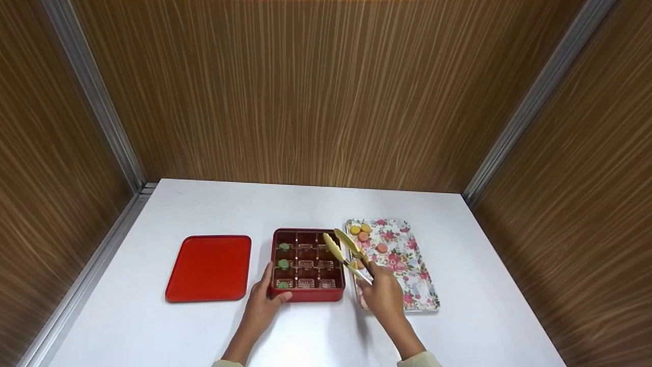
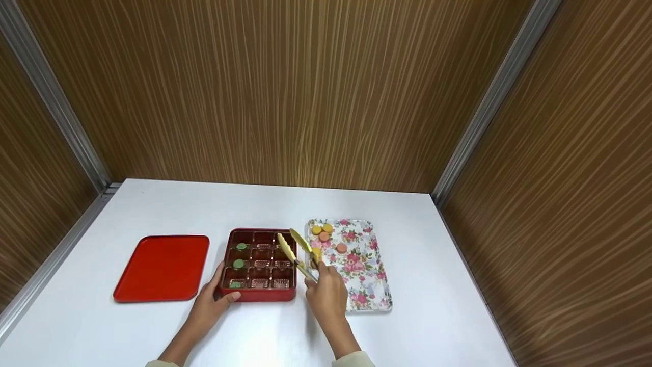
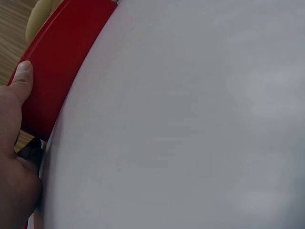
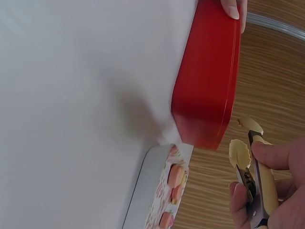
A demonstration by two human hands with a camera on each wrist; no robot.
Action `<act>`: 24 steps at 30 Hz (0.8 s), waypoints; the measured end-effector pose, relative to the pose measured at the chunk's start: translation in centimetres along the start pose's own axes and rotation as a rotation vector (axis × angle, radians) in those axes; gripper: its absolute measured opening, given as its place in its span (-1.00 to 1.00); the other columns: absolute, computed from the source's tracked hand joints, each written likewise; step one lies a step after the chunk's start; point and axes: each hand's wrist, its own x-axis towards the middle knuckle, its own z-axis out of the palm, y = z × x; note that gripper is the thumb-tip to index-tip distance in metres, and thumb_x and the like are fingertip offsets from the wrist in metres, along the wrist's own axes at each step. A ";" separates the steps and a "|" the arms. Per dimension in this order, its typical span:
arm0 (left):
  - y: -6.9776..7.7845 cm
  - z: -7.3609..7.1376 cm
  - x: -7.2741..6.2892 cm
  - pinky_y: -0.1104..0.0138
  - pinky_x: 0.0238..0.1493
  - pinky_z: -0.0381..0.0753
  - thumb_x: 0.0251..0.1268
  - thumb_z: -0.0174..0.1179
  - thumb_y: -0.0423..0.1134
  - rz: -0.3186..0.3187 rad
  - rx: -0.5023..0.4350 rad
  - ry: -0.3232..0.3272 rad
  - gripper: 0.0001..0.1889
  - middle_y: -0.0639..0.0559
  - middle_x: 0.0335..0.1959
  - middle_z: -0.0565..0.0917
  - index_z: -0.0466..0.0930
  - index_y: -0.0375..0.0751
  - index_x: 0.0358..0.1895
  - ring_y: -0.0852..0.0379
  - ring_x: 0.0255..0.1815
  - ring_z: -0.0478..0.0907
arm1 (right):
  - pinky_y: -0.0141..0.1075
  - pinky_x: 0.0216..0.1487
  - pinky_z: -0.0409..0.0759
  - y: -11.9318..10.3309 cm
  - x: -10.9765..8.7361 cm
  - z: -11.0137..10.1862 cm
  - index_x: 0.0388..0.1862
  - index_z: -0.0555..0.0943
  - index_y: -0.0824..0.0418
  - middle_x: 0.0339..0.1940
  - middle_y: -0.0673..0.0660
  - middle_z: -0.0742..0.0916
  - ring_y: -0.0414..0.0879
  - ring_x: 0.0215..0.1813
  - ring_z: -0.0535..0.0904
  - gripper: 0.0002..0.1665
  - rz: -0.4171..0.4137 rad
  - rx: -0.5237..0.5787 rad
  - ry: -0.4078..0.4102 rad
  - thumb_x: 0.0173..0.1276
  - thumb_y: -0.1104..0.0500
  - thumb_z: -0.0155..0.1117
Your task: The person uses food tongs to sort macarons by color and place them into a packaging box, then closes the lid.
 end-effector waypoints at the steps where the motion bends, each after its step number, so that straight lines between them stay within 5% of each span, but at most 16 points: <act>1: 0.0 0.0 0.0 -0.23 0.52 0.10 0.16 0.41 0.10 0.000 0.000 0.001 0.07 -0.33 0.55 0.20 -0.09 0.14 0.66 -0.36 0.56 0.11 | 0.11 -0.19 0.62 0.2 -0.1 -0.1 0.04 0.69 0.34 -0.25 0.27 0.77 0.21 -0.21 0.71 -0.48 0.007 0.004 0.000 0.06 0.25 0.59; 24: -0.1 0.0 0.0 -0.24 0.51 0.12 0.16 0.40 0.13 -0.015 0.008 0.007 0.06 -0.30 0.56 0.19 -0.08 0.19 0.65 -0.34 0.58 0.08 | 0.19 -0.13 0.62 5.7 -0.9 -2.7 0.20 0.60 0.45 -0.14 0.38 0.74 0.31 -0.11 0.70 -0.35 0.144 -0.051 -0.042 0.16 0.20 0.54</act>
